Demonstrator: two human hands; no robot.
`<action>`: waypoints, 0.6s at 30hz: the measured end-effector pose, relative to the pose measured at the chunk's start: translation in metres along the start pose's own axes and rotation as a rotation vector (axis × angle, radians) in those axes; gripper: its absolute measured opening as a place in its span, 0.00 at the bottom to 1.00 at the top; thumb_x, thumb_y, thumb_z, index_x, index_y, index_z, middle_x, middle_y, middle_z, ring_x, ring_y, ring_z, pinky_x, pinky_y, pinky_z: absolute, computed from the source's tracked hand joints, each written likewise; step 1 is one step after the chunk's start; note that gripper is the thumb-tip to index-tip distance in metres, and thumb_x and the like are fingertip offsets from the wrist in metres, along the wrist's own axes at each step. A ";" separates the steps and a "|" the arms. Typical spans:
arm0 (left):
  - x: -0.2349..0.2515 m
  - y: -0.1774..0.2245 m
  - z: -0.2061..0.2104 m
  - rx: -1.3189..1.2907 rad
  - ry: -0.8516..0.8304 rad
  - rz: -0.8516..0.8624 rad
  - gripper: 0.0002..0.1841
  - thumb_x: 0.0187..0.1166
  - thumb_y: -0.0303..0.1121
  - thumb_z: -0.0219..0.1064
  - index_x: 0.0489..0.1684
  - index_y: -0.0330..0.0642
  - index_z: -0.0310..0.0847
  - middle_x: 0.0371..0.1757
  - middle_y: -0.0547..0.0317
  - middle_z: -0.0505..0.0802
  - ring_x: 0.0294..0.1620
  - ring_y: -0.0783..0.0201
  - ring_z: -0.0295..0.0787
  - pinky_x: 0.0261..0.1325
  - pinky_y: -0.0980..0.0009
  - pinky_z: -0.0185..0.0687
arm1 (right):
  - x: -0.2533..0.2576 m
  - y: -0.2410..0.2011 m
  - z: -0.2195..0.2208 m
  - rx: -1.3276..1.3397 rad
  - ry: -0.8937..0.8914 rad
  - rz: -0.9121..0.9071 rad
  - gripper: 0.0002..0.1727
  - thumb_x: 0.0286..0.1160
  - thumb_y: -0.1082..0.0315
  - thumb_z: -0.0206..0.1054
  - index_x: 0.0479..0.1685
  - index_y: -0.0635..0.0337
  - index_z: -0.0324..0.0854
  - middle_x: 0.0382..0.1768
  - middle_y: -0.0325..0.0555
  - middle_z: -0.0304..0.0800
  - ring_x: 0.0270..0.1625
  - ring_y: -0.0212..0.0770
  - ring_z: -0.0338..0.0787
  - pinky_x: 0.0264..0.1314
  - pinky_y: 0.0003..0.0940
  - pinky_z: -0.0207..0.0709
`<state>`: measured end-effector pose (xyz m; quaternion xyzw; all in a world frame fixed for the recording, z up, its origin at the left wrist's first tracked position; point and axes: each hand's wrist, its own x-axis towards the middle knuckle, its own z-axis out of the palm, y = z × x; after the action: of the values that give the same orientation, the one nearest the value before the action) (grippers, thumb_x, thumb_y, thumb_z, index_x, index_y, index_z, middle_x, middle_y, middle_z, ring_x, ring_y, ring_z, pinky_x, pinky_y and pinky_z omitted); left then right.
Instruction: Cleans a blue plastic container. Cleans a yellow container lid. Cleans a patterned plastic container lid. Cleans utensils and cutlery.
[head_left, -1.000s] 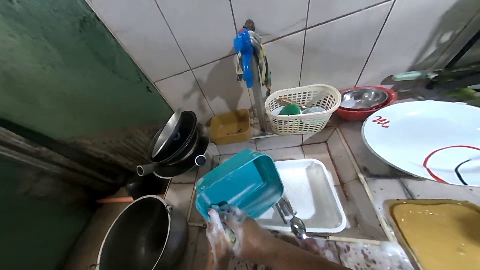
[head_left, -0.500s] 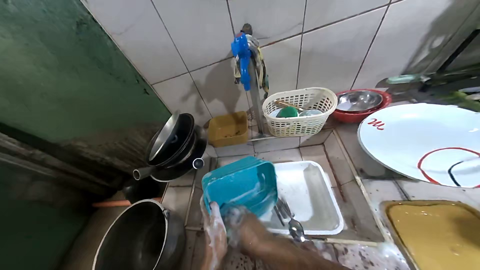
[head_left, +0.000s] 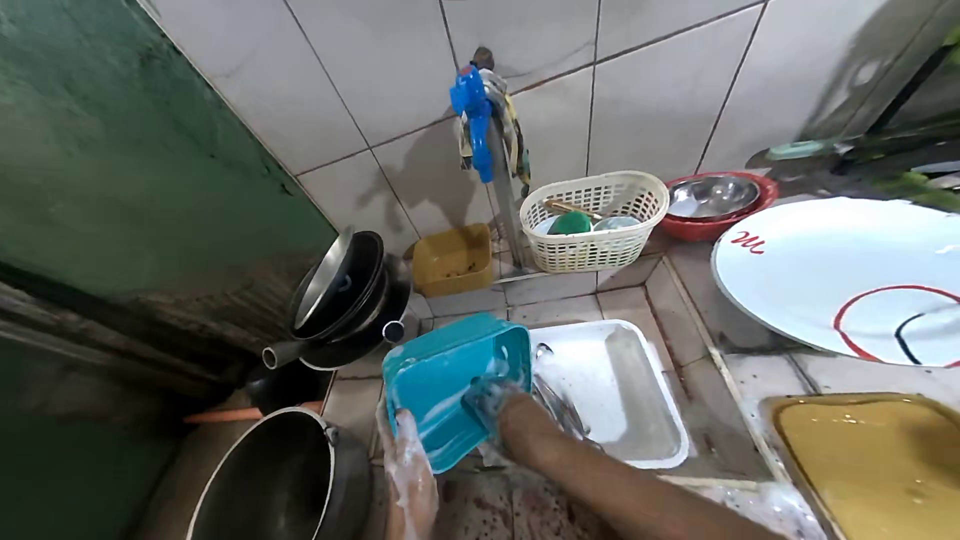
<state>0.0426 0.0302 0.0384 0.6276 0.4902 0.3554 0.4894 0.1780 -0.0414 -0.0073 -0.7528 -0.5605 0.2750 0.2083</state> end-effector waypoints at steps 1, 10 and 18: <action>0.000 0.000 0.002 0.012 -0.010 0.002 0.29 0.94 0.42 0.42 0.91 0.39 0.52 0.78 0.38 0.76 0.72 0.58 0.81 0.72 0.62 0.79 | -0.004 -0.012 0.004 0.075 0.013 -0.043 0.30 0.77 0.71 0.66 0.82 0.65 0.73 0.83 0.64 0.71 0.89 0.63 0.65 0.90 0.58 0.57; -0.012 0.004 -0.002 0.088 -0.035 0.027 0.30 0.94 0.42 0.34 0.90 0.31 0.49 0.78 0.34 0.75 0.74 0.60 0.78 0.75 0.65 0.76 | -0.007 -0.019 0.023 -0.032 0.305 -0.347 0.17 0.82 0.66 0.63 0.63 0.61 0.87 0.66 0.57 0.89 0.75 0.60 0.83 0.82 0.68 0.65; 0.014 0.013 -0.018 0.243 -0.190 0.089 0.36 0.76 0.42 0.67 0.86 0.41 0.63 0.73 0.46 0.83 0.69 0.62 0.83 0.70 0.63 0.81 | 0.004 0.039 0.005 -0.343 0.144 -0.219 0.19 0.81 0.76 0.60 0.69 0.65 0.83 0.71 0.61 0.85 0.81 0.63 0.76 0.89 0.61 0.59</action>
<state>0.0330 0.0474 0.0555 0.7341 0.4529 0.2540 0.4376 0.2044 -0.0493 -0.0362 -0.7297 -0.6611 0.0969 0.1453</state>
